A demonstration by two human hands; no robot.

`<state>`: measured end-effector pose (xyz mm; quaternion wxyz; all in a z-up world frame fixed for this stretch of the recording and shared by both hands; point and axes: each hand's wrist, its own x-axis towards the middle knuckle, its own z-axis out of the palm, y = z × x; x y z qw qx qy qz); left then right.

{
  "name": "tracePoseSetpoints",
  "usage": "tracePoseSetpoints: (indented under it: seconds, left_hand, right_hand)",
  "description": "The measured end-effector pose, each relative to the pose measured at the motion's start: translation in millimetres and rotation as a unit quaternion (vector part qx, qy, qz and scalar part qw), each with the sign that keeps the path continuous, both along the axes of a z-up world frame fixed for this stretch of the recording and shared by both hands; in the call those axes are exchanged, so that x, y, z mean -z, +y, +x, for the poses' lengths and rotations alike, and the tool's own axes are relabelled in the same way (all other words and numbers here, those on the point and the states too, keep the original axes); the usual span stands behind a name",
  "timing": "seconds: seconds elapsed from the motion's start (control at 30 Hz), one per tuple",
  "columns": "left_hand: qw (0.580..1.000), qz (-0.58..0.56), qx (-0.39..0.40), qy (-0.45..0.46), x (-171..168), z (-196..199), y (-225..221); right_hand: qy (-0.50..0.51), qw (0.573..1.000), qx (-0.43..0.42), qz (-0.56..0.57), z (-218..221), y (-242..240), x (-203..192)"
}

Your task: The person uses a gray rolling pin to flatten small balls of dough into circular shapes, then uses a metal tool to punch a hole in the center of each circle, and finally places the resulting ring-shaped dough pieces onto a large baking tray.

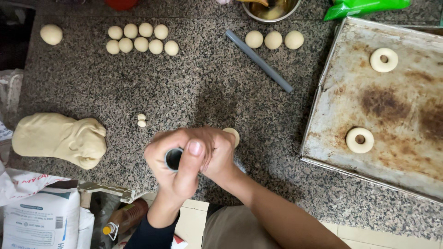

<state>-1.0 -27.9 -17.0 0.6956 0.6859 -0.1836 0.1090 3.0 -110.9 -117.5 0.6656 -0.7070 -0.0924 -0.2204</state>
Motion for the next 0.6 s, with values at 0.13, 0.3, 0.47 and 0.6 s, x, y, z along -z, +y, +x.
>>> tracePoseSetpoints:
  seconds: [0.13, 0.3, 0.47, 0.6]
  left_hand:
    - [1.0, -0.023, 0.012, 0.012, -0.8, -0.1, 0.2]
    - [0.999, -0.034, 0.018, 0.011, 0.1, -0.7, -0.5]
    - [1.0, -0.002, -0.003, 0.008, 3.1, 0.3, 0.4]
    - [1.0, -0.024, 0.005, 0.02, 6.3, 1.7, -2.7]
  right_hand:
    - [0.003, 0.999, -0.022, 0.025, 1.0, 1.4, 2.1]
    - [0.012, 1.0, -0.003, 0.001, -0.6, 0.2, 3.6]
    - [0.016, 1.0, 0.001, -0.013, 1.1, -1.1, 2.9]
    - [0.006, 1.0, 0.007, -0.029, 1.3, -3.3, 2.4]
